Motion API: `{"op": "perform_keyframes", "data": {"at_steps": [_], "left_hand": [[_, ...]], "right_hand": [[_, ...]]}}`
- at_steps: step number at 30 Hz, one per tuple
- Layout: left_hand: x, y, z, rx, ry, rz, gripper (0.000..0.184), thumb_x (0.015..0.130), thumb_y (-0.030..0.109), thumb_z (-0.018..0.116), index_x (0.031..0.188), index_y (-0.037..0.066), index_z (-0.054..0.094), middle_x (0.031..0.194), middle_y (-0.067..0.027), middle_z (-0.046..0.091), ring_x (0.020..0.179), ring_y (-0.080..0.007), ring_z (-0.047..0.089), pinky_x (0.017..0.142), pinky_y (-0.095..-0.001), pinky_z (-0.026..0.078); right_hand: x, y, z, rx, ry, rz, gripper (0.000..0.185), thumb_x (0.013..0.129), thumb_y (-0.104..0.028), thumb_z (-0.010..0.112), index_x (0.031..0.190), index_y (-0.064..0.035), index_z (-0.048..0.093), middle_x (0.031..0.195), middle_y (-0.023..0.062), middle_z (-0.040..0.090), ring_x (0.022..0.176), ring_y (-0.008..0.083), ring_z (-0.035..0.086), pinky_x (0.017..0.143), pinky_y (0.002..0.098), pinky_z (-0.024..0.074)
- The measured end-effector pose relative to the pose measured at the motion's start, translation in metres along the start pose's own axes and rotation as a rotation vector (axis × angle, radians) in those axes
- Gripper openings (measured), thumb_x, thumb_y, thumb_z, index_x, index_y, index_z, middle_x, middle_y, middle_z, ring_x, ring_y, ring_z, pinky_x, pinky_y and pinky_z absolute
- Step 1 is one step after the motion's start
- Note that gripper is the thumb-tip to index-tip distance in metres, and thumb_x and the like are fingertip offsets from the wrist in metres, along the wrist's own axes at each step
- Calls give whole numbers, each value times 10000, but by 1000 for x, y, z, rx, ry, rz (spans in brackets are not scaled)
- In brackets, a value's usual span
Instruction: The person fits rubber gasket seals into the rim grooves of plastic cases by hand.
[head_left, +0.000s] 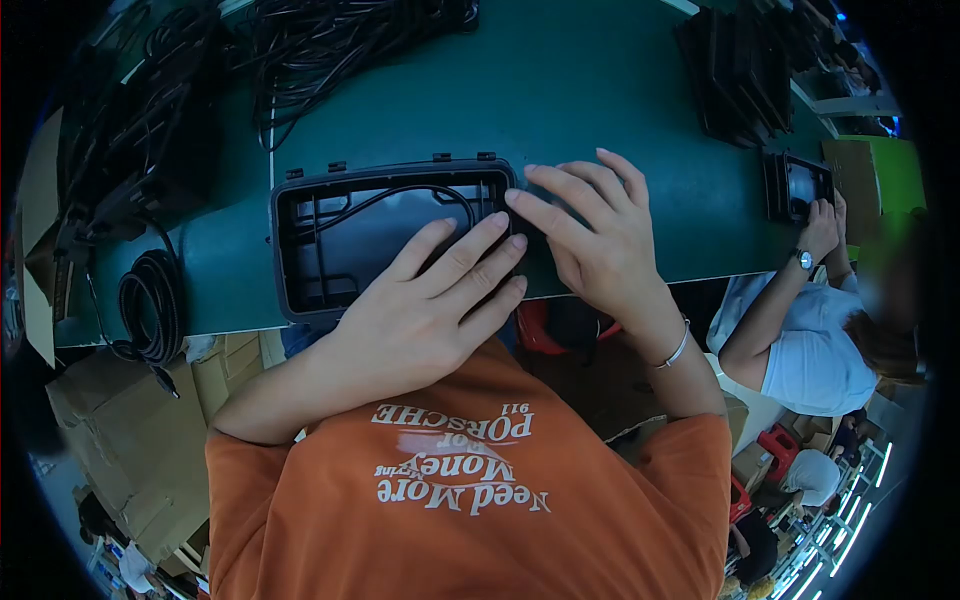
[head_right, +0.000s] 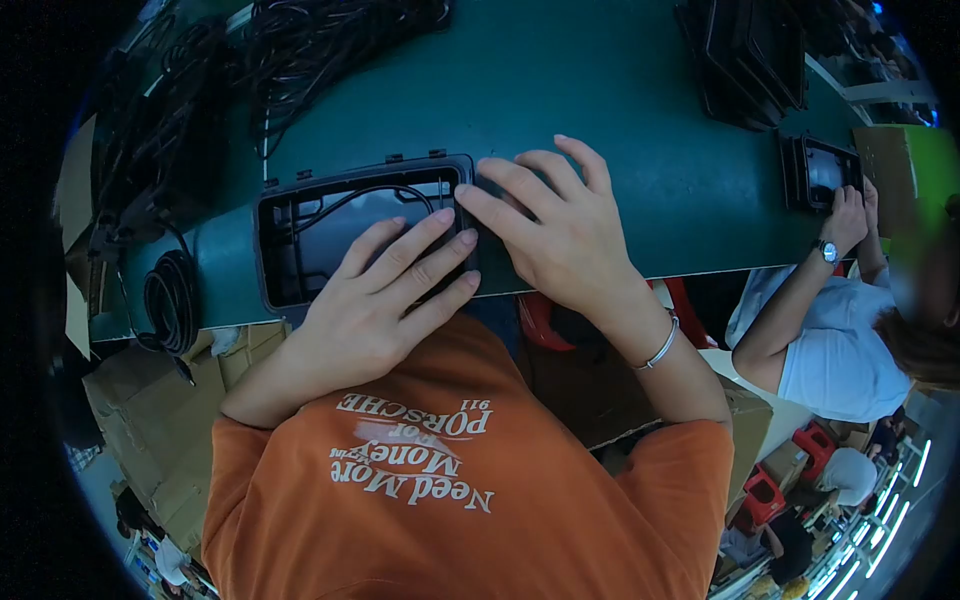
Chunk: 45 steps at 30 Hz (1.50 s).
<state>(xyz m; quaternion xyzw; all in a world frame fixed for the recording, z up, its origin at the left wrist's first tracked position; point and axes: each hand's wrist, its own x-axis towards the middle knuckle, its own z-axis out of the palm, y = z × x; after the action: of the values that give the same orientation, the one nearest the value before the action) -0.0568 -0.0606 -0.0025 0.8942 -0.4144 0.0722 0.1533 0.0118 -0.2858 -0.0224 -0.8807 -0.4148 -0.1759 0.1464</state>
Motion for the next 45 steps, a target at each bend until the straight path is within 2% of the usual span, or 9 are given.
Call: {"op": "perform_keyframes", "data": {"at_steps": [4, 17, 19, 22, 24, 34, 36, 39, 45], "left_hand": [[1, 1, 1, -13, -17, -10, 366, 854, 158, 557, 1204, 84, 638, 1411, -136, 535, 1369, -325, 450, 1101, -522, 352], [3, 1, 5, -14, 57, 11, 305, 847, 213, 585, 1103, 61, 651, 1312, -161, 589, 1275, -326, 518, 1052, -507, 413], [2, 1, 5, -24, 61, 7, 305, 850, 219, 582, 1101, 61, 651, 1311, -161, 590, 1275, -328, 517, 1053, -509, 412], [1, 1, 5, -32, 54, 11, 311, 853, 227, 579, 1105, 58, 650, 1314, -163, 589, 1278, -330, 513, 1048, -509, 413], [1, 3, 7, -85, 25, -8, 340, 866, 208, 556, 1168, 68, 624, 1392, -163, 539, 1333, -335, 476, 1055, -522, 391], [2, 3, 10, -91, 54, -1, 321, 866, 204, 561, 1146, 68, 638, 1363, -162, 561, 1302, -340, 497, 1044, -510, 399], [2, 2, 12, -73, 97, 23, 317, 869, 232, 561, 1109, 40, 639, 1314, -177, 580, 1259, -361, 510, 1023, -525, 424], [2, 4, 10, -78, 71, 1, 319, 865, 210, 561, 1142, 74, 642, 1353, -157, 569, 1284, -334, 507, 1044, -500, 402], [1, 3, 12, -59, 86, 23, 331, 863, 205, 553, 1149, 60, 637, 1357, -166, 560, 1267, -326, 515, 1046, -483, 404]], "right_hand": [[3, 5, 4, 0, -6, 15, 387, 823, -86, 627, 1190, -198, 674, 1183, 21, 637, 1016, 214, 588, 1042, 479, 369], [19, 12, 6, 97, -22, -32, 453, 817, -81, 625, 1249, -217, 648, 1281, 28, 615, 1001, 220, 589, 1006, 467, 405], [23, 11, 7, 73, -92, -44, 513, 787, 9, 588, 1253, -196, 653, 1311, 41, 621, 988, 231, 614, 991, 452, 426], [26, 12, 1, -13, -106, -88, 530, 783, -8, 592, 1262, -228, 650, 1332, 38, 608, 985, 232, 612, 994, 448, 429], [32, 10, -1, -31, -115, -123, 541, 779, -19, 598, 1269, -241, 646, 1345, 37, 599, 984, 232, 611, 992, 448, 432], [48, 5, -3, -46, -207, -197, 514, 803, -115, 593, 1291, -271, 630, 1371, 32, 580, 990, 231, 603, 998, 449, 433], [48, 5, -3, -51, -217, -194, 517, 802, -112, 593, 1293, -270, 629, 1369, 32, 581, 987, 232, 602, 997, 449, 434], [51, 5, -7, -20, -237, -180, 522, 799, -100, 590, 1293, -264, 629, 1365, 32, 584, 984, 237, 601, 997, 449, 435], [65, 1, -6, 13, -245, -232, 529, 789, -52, 582, 1281, -239, 638, 1360, 36, 588, 987, 249, 603, 1003, 457, 433]]}}
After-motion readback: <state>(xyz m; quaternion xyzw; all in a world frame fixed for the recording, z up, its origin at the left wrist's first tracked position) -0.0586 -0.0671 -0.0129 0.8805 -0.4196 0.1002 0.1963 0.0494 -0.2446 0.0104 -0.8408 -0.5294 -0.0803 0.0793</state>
